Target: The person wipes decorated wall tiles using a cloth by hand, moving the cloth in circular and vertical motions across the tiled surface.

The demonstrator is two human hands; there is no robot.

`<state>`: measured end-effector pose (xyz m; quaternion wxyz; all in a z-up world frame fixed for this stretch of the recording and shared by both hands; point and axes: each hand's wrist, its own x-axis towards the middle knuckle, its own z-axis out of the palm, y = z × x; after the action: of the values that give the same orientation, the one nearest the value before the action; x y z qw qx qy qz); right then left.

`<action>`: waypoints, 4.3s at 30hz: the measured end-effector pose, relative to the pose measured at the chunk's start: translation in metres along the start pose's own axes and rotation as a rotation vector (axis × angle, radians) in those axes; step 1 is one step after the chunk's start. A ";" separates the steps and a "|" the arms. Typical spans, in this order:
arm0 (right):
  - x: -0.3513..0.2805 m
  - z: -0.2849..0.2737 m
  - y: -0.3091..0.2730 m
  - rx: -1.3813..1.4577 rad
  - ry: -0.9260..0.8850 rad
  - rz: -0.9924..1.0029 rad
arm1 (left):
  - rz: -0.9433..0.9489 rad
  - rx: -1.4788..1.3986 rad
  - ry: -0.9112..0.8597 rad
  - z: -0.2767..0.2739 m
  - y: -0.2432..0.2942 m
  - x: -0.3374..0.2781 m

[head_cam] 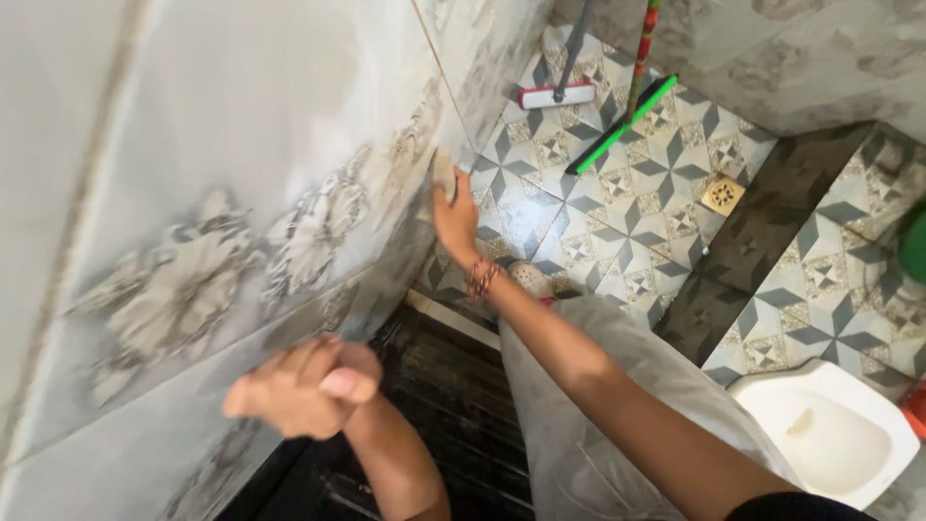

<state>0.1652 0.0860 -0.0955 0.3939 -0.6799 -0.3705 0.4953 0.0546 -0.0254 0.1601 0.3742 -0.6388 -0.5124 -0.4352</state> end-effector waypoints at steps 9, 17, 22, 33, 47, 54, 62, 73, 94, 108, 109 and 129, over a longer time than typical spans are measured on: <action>-0.174 -0.014 -0.242 0.753 -0.008 -0.332 | 0.124 0.189 0.400 -0.039 -0.044 0.076; -0.173 -0.040 -0.252 0.123 0.037 -1.268 | 0.051 0.254 0.335 -0.044 -0.043 0.095; -0.106 -0.022 -0.171 -0.031 0.023 -0.869 | 0.018 0.346 0.300 -0.047 -0.044 0.088; -0.131 -0.026 -0.219 0.326 0.110 -0.251 | -0.009 0.348 0.196 -0.055 -0.039 0.094; -0.197 -0.075 -0.311 0.058 -0.062 -1.017 | 0.018 0.192 0.079 -0.073 -0.031 0.104; -0.126 -0.045 -0.261 0.136 0.261 -0.842 | 0.067 -0.144 0.253 -0.051 -0.011 0.128; -0.135 -0.053 -0.309 0.356 0.347 -0.674 | 0.082 -0.385 0.028 -0.022 0.004 0.153; -0.111 -0.085 -0.317 0.039 0.207 -0.924 | 0.058 -0.453 0.046 0.031 0.024 0.178; -0.038 -0.117 -0.403 0.274 0.246 -0.882 | 0.175 -0.062 0.269 0.121 0.038 0.222; 0.049 -0.122 -0.366 0.324 0.397 -0.650 | 0.124 0.015 0.257 0.123 0.044 0.223; 0.046 -0.123 -0.369 0.354 0.380 -0.639 | 0.125 0.018 0.255 0.122 0.047 0.224; 0.084 -0.146 -0.395 0.358 0.386 -0.749 | 0.172 -0.128 0.123 0.163 0.064 0.246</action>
<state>0.2805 0.3003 0.2578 0.7190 -0.5001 -0.4193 0.2392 0.1692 0.1936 0.3334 0.3992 -0.6750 -0.4029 -0.4719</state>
